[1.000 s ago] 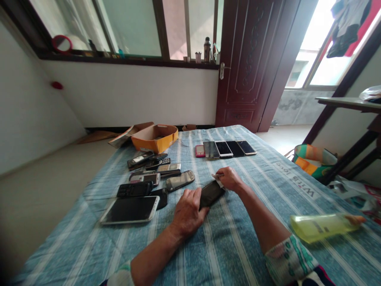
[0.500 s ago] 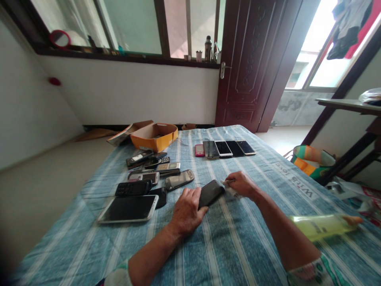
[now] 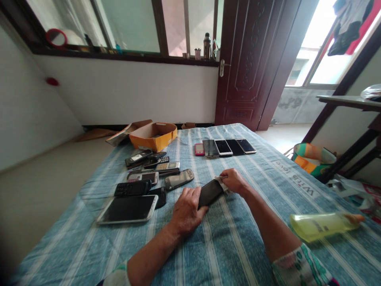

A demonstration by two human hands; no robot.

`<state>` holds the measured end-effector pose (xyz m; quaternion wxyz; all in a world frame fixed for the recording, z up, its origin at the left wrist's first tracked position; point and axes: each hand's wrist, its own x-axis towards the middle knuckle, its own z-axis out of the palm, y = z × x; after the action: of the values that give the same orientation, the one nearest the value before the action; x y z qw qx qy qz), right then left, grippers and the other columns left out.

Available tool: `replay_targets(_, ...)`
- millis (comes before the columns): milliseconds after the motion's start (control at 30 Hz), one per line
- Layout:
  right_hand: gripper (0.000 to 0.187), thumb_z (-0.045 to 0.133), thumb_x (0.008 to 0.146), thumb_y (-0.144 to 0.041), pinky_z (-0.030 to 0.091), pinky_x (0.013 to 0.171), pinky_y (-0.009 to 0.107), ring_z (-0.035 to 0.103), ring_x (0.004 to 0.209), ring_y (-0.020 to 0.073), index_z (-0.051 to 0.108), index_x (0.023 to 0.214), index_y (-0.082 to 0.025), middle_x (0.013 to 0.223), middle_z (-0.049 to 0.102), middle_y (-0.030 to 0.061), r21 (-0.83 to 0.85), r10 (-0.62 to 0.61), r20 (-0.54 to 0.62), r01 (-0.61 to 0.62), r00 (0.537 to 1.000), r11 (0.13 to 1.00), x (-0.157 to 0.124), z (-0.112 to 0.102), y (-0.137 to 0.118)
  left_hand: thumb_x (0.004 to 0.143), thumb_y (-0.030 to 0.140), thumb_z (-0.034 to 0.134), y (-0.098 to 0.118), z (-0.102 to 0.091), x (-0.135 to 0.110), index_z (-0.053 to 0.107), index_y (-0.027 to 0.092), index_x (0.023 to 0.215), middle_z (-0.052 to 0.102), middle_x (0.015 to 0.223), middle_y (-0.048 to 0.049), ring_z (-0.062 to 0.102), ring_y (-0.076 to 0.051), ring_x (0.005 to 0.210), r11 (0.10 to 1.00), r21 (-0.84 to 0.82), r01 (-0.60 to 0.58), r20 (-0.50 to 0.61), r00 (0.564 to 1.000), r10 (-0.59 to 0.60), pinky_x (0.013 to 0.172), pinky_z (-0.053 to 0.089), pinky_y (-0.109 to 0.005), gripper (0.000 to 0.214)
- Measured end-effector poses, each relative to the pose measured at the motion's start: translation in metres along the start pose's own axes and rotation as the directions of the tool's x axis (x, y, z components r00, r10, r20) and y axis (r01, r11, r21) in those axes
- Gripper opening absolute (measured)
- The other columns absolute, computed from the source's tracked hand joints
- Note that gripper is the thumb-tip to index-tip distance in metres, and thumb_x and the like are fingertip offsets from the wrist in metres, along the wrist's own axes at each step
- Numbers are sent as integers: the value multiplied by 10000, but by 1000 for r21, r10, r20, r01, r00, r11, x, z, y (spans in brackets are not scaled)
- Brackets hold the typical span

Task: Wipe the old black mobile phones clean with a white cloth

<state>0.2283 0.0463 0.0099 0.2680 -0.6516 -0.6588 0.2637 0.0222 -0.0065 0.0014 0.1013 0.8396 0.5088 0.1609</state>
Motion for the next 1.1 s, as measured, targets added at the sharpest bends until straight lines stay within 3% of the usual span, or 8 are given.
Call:
replay_targets(200, 207, 517, 676, -156, 344, 520, 214, 553, 592, 128, 724, 674, -149, 588, 628, -4, -3, 0, 26, 0, 1000, 1000, -21, -11, 9, 756, 303, 680, 0, 0, 0, 550, 147, 1078, 618, 1074, -93, 498, -277, 1034, 1000, -12, 12, 7, 1000, -12, 929, 402, -363, 381)
replay_targets(433, 246, 515, 787, -281, 370, 605, 237, 598, 709, 159, 738, 799, -177, 711, 679, 14, -73, -38, -138, 28, 990, 997, -8, 1, -3, 750, 271, 676, -4, 3, 0, 552, 122, 1094, 622, 1070, -102, 496, -277, 1013, 1000, -23, -10, -27, 1000, 10, 910, 415, -372, 395)
replay_targets(600, 235, 498, 773, -205, 355, 628, 243, 610, 735, 164, 733, 764, -193, 726, 693, 31, -129, -116, -90, 104, 989, 986, -8, 10, -9, 749, 261, 658, -5, 4, 0, 558, 135, 1061, 624, 1042, -99, 500, -280, 1001, 999, -16, -31, -49, 998, 30, 892, 427, -375, 352)
replay_targets(867, 265, 472, 692, -135, 361, 590, 221, 596, 663, 144, 732, 723, -179, 665, 680, 7, -192, -151, 59, 160, 987, 968, -21, -12, 2, 733, 277, 693, -7, 8, 0, 561, 147, 1089, 632, 1058, -92, 518, -279, 1005, 999, -24, -31, -77, 997, 29, 905, 441, -379, 401)
replay_targets(1000, 250, 495, 753, -227, 387, 615, 227, 605, 696, 154, 740, 779, -186, 696, 689, 1, -88, -69, -125, 58, 990, 994, -21, -9, 4, 713, 325, 728, -9, 5, -1, 557, 143, 1110, 618, 1098, -99, 517, -276, 1050, 1000, -12, -15, -117, 993, 13, 936, 434, -381, 469)
replay_targets(1100, 260, 505, 788, -298, 409, 642, 234, 616, 723, 160, 739, 823, -190, 734, 696, 5, -8, -59, -215, 59, 975, 998, -19, 1, 4, 681, 423, 753, -10, 0, -3, 588, 119, 1045, 603, 1110, -132, 506, -300, 1086, 998, 48, 44, -132, 991, -37, 964, 418, -409, 502)
